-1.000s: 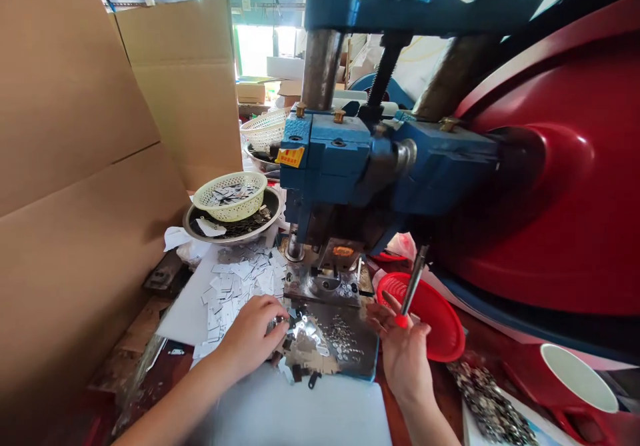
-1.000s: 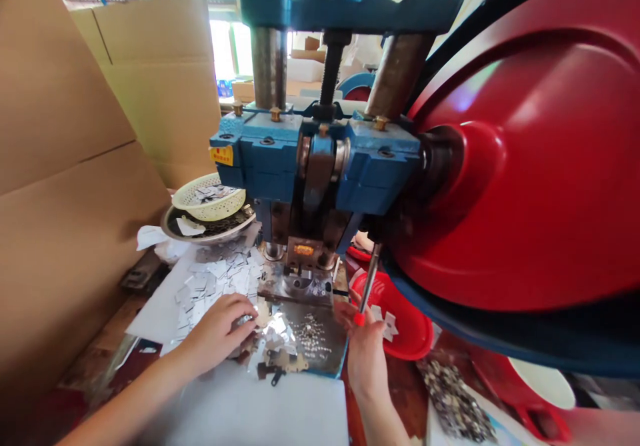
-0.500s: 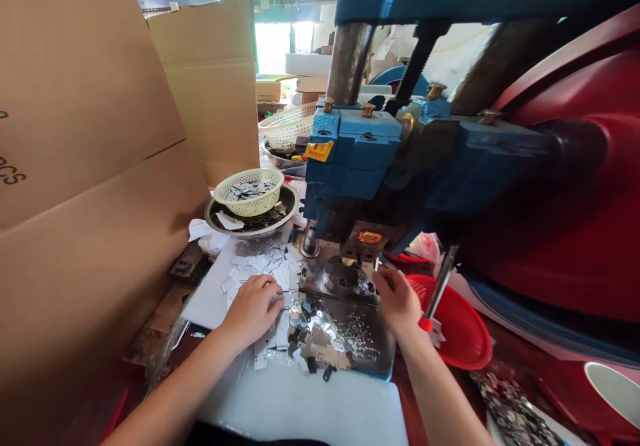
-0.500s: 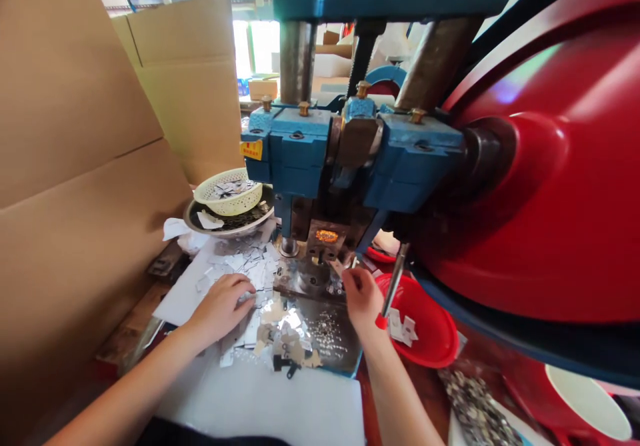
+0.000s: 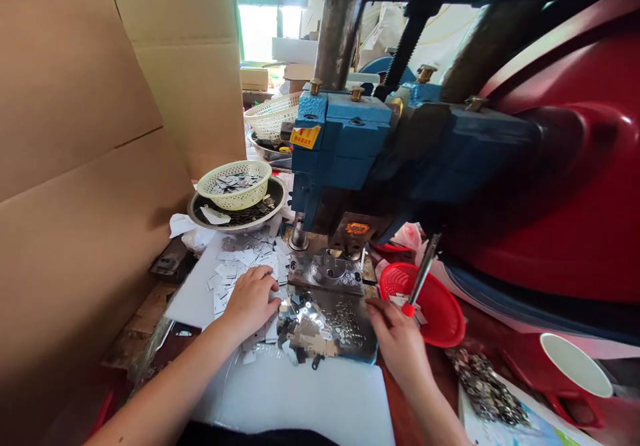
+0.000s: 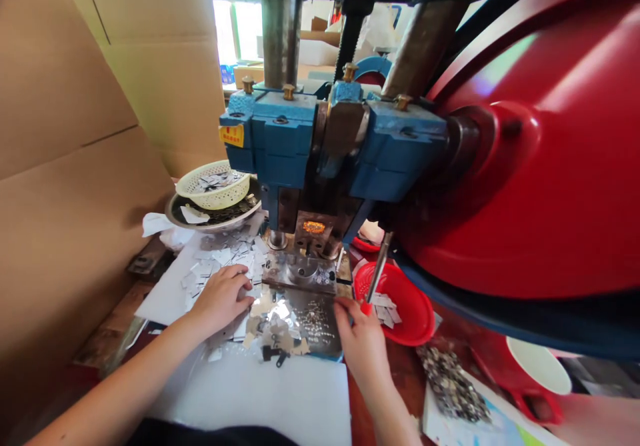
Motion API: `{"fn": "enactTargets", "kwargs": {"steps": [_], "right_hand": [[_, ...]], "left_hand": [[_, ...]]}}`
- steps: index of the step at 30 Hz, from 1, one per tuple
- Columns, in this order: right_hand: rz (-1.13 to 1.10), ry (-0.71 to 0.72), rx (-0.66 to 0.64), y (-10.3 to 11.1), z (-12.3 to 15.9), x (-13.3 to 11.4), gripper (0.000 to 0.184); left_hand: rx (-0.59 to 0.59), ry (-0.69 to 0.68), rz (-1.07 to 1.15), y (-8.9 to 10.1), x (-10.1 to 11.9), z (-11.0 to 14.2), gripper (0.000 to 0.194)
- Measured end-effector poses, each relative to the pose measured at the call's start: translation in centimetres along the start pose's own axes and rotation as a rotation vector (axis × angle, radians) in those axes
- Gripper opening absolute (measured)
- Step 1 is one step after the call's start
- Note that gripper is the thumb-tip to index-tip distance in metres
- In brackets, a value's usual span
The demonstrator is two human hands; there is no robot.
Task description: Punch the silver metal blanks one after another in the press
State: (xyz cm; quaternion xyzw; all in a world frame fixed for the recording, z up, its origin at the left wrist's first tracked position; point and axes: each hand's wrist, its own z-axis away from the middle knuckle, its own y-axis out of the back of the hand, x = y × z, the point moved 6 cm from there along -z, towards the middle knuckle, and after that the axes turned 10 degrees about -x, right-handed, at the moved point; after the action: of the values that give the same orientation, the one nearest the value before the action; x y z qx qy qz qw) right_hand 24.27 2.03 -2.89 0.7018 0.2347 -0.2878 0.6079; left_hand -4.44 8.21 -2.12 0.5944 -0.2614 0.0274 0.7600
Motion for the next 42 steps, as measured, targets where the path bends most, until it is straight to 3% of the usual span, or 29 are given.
{"fn": "enactTargets", "kwargs": {"steps": [4, 8, 11, 15, 18, 22, 25, 29, 34, 37, 42], "right_hand": [[0.143, 0.224, -0.212, -3.4, -0.6, -3.2, 0.023], [0.341, 0.262, -0.278, -5.1, -0.6, -4.2, 0.017], [0.396, 0.236, -0.251, -5.3, -0.7, -4.4, 0.020], [0.247, 0.264, -0.129, -4.0, -1.9, -5.3, 0.026], [0.134, 0.266, -0.008, -2.9, -4.2, -6.2, 0.027], [0.126, 0.204, 0.023, -3.5, -7.9, -6.4, 0.026], [0.121, 0.182, 0.033, -4.1, -9.4, -6.0, 0.023], [0.075, 0.167, 0.029, -4.2, -9.4, -5.0, 0.024], [0.020, 0.142, 0.036, -4.0, -8.8, -4.6, 0.030], [0.004, 0.132, 0.035, -4.2, -8.9, -4.7, 0.029], [-0.012, 0.114, 0.041, -4.3, -9.6, -4.8, 0.027]], "left_hand": [[-0.021, -0.007, 0.045, 0.3, -0.4, 0.3, 0.004], [-0.020, -0.022, 0.064, 0.6, -0.3, 0.7, 0.004], [-0.040, -0.036, 0.059, 1.0, 0.4, 0.9, 0.005], [-0.051, -0.022, 0.024, 1.4, 1.1, 1.0, 0.007], [-0.066, -0.006, -0.019, 1.4, 1.3, 1.0, 0.007], [-0.025, -0.005, 0.010, 1.5, 1.2, 1.1, 0.010], [0.001, 0.018, 0.214, 1.6, 0.5, 1.2, 0.020], [-0.008, 0.077, 0.669, 0.6, -0.3, 1.1, 0.027], [-0.030, 0.137, 1.113, -1.3, 0.8, 0.9, 0.031], [-0.056, 0.157, 1.260, -2.1, 1.8, 0.8, 0.032], [-0.055, 0.174, 1.315, -2.3, 2.3, 0.9, 0.034]]}}
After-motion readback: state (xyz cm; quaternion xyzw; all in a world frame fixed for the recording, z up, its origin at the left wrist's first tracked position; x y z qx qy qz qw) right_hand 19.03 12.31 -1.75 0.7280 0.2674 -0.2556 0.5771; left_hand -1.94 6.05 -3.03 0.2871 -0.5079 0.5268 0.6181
